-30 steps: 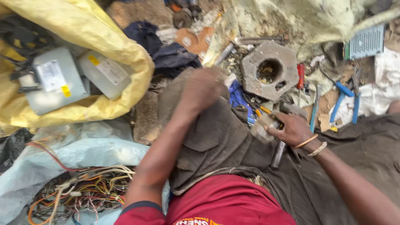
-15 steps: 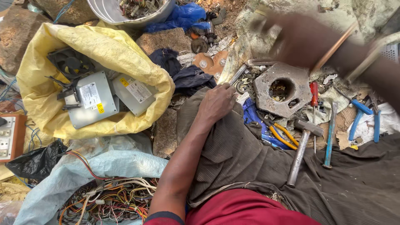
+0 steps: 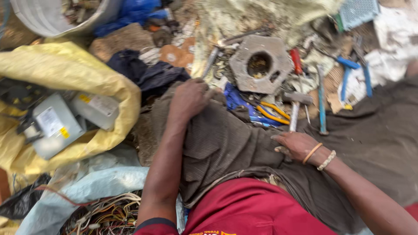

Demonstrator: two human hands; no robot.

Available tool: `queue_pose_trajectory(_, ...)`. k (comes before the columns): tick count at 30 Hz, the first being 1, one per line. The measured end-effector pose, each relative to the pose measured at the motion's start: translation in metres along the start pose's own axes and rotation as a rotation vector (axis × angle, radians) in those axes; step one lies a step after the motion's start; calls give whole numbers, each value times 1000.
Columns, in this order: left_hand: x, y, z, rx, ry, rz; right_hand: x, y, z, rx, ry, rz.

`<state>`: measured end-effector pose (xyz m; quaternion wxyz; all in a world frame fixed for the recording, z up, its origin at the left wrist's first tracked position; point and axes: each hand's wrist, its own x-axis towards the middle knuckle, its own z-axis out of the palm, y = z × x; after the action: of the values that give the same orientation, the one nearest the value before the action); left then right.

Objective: The person dismantles electronic components, including a computer motherboard and a metal power supply unit, using a hammer, screwdriver, and pliers. They strike the components to break them apart and remove parts, working on a cloth-covered surface surrounded by e-waste.

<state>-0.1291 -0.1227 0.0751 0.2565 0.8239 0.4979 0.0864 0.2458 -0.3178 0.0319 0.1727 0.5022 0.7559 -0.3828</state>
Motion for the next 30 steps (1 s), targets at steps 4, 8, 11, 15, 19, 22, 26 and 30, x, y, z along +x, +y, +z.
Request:
queue_pose_trajectory(4,2,6,4,-63,2,-82,-25,-10,15,45,68,-8)
queue_pose_trajectory(8,4,15,12,161,-57,-79,-30,-18,36,86,163,-67)
queue_pose_trajectory(11,2,23,16,216,-45,-78,-38,-24,43,105,169,-98)
queue_pose_trajectory(15,12,33,21,130,-61,-35,-52,-7,24,326,241,-170)
queue_pose_trajectory(19,50,45,44,-79,-190,-171,-50,48,-19,407,337,-17)
queue_pose_trajectory(22,75,47,67,-124,-73,-43,-35,100,-53,526,462,155)
queue_pose_trajectory(26,95,27,74,-73,-136,10,7,177,-101,540,742,200)
queue_pose_trajectory(30,103,8,68,-232,-85,-73,60,251,-157,191,856,428)
